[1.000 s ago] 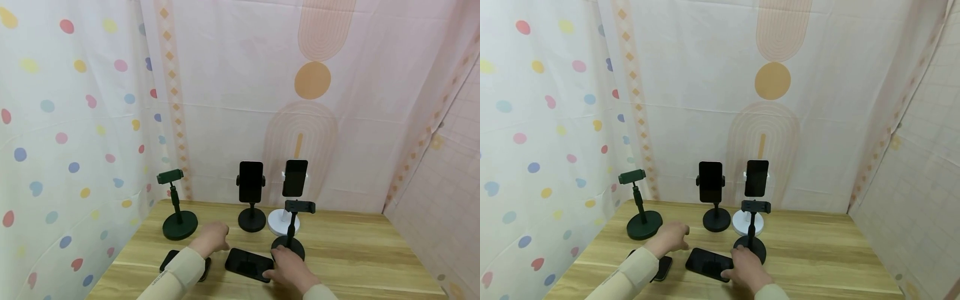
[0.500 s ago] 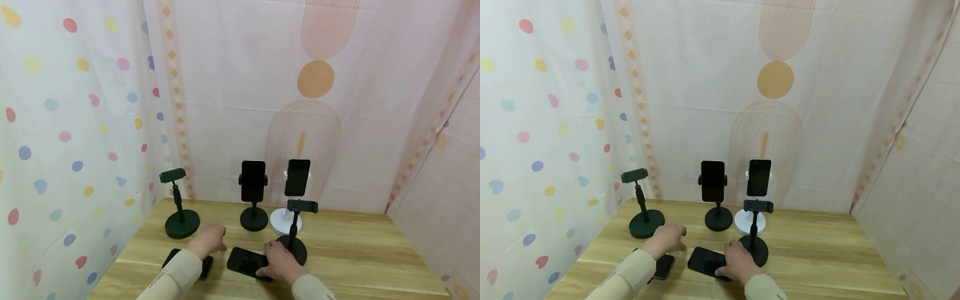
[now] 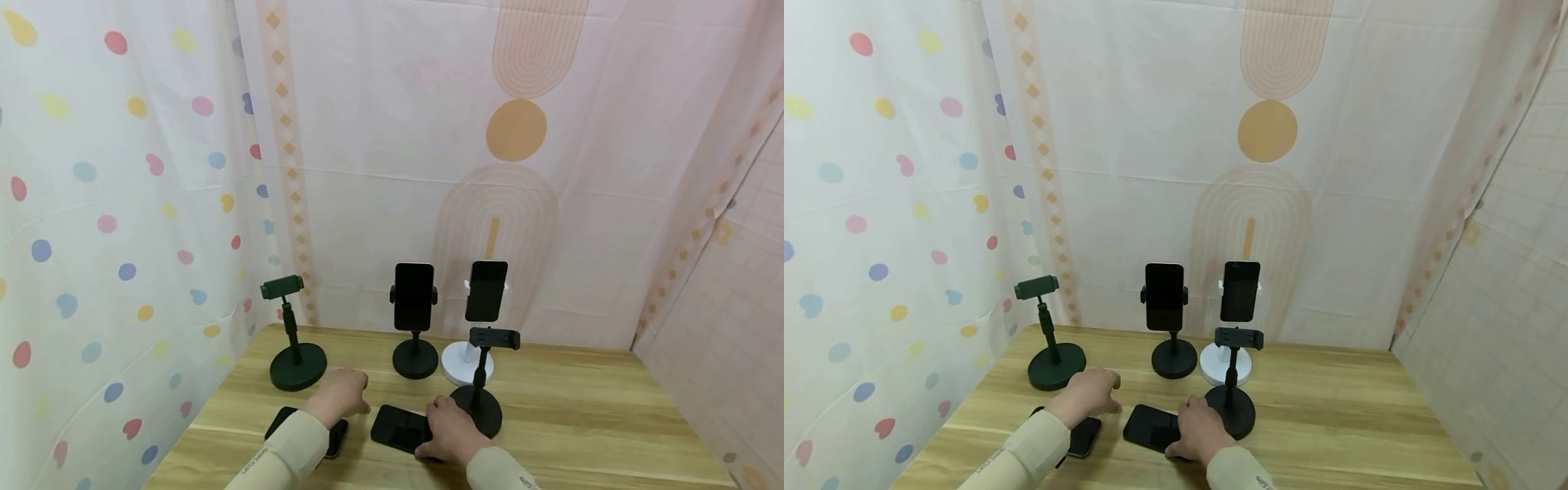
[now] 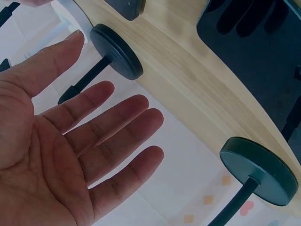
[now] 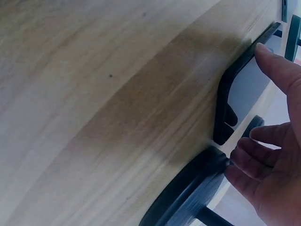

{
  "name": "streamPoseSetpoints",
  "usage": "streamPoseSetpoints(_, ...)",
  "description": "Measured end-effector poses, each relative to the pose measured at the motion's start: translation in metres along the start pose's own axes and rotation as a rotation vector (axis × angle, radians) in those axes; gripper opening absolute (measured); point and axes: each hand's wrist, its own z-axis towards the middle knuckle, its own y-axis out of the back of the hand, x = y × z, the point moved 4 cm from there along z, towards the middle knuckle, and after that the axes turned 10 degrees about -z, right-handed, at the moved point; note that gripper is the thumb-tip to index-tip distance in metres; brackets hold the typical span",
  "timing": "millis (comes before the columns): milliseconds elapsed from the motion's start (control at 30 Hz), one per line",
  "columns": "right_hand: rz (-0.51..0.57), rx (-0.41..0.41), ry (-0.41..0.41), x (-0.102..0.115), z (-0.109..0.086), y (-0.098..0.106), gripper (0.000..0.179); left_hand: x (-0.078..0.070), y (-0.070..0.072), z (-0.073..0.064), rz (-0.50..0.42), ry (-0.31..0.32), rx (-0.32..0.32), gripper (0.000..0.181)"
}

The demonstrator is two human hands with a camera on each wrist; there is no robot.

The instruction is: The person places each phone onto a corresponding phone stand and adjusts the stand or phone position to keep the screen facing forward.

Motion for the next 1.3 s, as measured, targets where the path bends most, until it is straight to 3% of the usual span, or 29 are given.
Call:
streamPoseSetpoints(267, -0.026, 0.003, 0.035, 0.011, 0.002, -0.004, 0.071, 0.003, -0.003, 0.001, -0.015, 0.005, 0.000, 0.032)
streamPoseSetpoints(800, 0.035, 0.053, -0.062, 0.017, 0.001, -0.010, 0.072, 0.005, -0.008, 0.003, -0.013, 0.020, 0.014, 0.030)
streamPoseSetpoints(1033, 0.007, 0.077, -0.060, 0.019, 0.000, -0.010, 0.061, 0.006, -0.007, 0.003, -0.019, 0.024, 0.013, 0.029)
streamPoseSetpoints(1300, 0.047, 0.068, -0.056, 0.014, 0.000, -0.010, 0.062, 0.005, -0.007, 0.003, -0.022, 0.018, 0.014, 0.031)
